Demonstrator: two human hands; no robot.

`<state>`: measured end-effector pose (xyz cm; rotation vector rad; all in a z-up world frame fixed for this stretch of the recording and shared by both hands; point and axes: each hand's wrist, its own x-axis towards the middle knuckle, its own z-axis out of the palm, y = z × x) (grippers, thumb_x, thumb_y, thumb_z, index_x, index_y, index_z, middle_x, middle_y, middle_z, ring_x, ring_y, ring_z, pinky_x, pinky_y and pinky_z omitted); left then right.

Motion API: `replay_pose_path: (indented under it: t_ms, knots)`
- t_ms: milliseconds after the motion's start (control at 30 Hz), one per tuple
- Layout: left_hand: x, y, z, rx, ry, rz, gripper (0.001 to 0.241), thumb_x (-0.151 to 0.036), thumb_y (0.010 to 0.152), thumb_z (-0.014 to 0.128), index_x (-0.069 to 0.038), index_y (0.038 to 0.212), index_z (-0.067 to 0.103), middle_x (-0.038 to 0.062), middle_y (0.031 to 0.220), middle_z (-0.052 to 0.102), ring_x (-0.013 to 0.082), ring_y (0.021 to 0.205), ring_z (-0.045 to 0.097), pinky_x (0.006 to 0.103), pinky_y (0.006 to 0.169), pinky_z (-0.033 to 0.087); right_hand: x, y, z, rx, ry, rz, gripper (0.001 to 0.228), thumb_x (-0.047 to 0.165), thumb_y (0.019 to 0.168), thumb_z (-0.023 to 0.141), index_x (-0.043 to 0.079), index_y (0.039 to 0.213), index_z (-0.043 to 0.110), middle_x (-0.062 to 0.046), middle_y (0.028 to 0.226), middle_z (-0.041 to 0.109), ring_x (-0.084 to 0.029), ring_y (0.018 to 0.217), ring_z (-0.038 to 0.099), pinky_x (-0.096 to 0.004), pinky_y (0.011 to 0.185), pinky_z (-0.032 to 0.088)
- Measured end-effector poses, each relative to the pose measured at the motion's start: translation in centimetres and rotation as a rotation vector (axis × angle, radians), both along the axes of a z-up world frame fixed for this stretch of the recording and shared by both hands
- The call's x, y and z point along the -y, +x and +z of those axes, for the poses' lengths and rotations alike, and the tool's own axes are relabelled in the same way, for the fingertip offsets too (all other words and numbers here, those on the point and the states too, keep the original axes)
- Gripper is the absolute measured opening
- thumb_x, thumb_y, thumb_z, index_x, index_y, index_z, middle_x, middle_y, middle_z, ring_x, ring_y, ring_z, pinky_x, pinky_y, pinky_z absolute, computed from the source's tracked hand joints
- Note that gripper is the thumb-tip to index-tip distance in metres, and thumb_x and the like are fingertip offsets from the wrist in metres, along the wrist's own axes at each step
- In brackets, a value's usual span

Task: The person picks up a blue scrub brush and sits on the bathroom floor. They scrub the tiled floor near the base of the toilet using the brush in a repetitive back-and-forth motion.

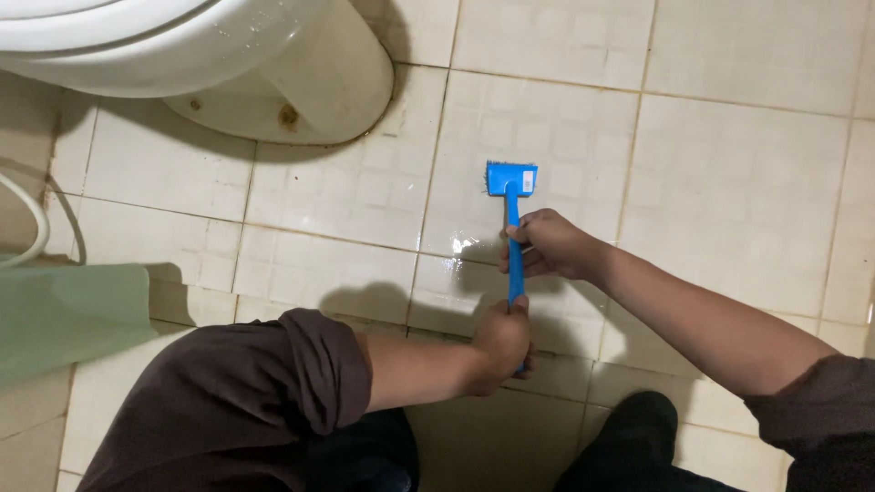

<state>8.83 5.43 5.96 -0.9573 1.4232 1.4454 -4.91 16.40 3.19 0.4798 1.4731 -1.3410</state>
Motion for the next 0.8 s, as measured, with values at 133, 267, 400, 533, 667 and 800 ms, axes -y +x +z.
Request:
replay_pose_path:
  t_ms: [133,267,400,533,667,800]
  knots:
    - [0.5,-0.6,0.5,0.006,0.086,0.060,0.037,-0.045,0.109,0.038,-0.011,0.104,0.051,0.007,0.071,0.055,0.0201,0.056,0.055,0.0381,0.050,0.048,0.3,-0.7,0.1,0.003,0.017,0.016,0.025,0.020,0.103,0.048,0.003,0.117,0.059,-0.017,0.104,0.070,-0.031,0.095,0.074,-0.045,0.081,0.061]
    - [0.7,-1.7,-1.1,-0.054,0.021,0.028,0.041,-0.045,0.108,0.039,-0.008,0.100,0.054,0.008,0.067,0.057,0.0210,0.052,0.057,0.0395,0.049,0.048,0.5,-2.1,-1.0,-0.033,0.050,0.034,0.028,0.024,0.103,0.050,0.002,0.118,0.060,-0.017,0.106,0.071,-0.031,0.096,0.075,-0.045,0.083,0.062]
    - [0.6,-3.8,-4.1,-0.183,-0.032,0.013,0.043,-0.045,0.107,0.045,-0.005,0.095,0.058,0.010,0.063,0.058,0.0213,0.049,0.057,0.0391,0.048,0.049,0.5,-4.4,-2.5,-0.080,0.000,0.012,0.030,0.027,0.104,0.050,0.003,0.118,0.060,-0.018,0.109,0.073,-0.030,0.096,0.074,-0.046,0.083,0.059]
    - [1.1,-6.7,-4.6,-0.083,-0.012,0.121,0.037,-0.043,0.106,0.044,-0.008,0.097,0.055,0.007,0.063,0.052,0.0205,0.049,0.052,0.0403,0.046,0.046,0.6,-7.0,-4.0,-0.100,-0.044,-0.059,0.030,0.024,0.105,0.051,-0.001,0.117,0.060,-0.019,0.107,0.071,-0.031,0.094,0.075,-0.046,0.082,0.064]
    - [1.7,-8.6,-4.3,-0.131,0.006,0.054,0.039,-0.043,0.106,0.042,-0.008,0.099,0.057,0.006,0.066,0.057,0.0176,0.051,0.055,0.0374,0.049,0.049,1.0,-9.0,-4.6,-0.147,-0.029,-0.078,0.026,0.022,0.106,0.048,0.001,0.115,0.060,-0.015,0.104,0.074,-0.030,0.092,0.077,-0.041,0.075,0.064]
    - [1.9,-9.6,-4.4,-0.181,-0.005,0.056,0.041,-0.045,0.106,0.042,-0.008,0.099,0.057,0.006,0.070,0.058,0.0179,0.052,0.054,0.0366,0.050,0.049,1.7,-9.8,-3.7,-0.180,0.004,-0.090,0.021,0.020,0.106,0.048,0.002,0.111,0.059,-0.016,0.103,0.074,-0.030,0.091,0.078,-0.038,0.072,0.065]
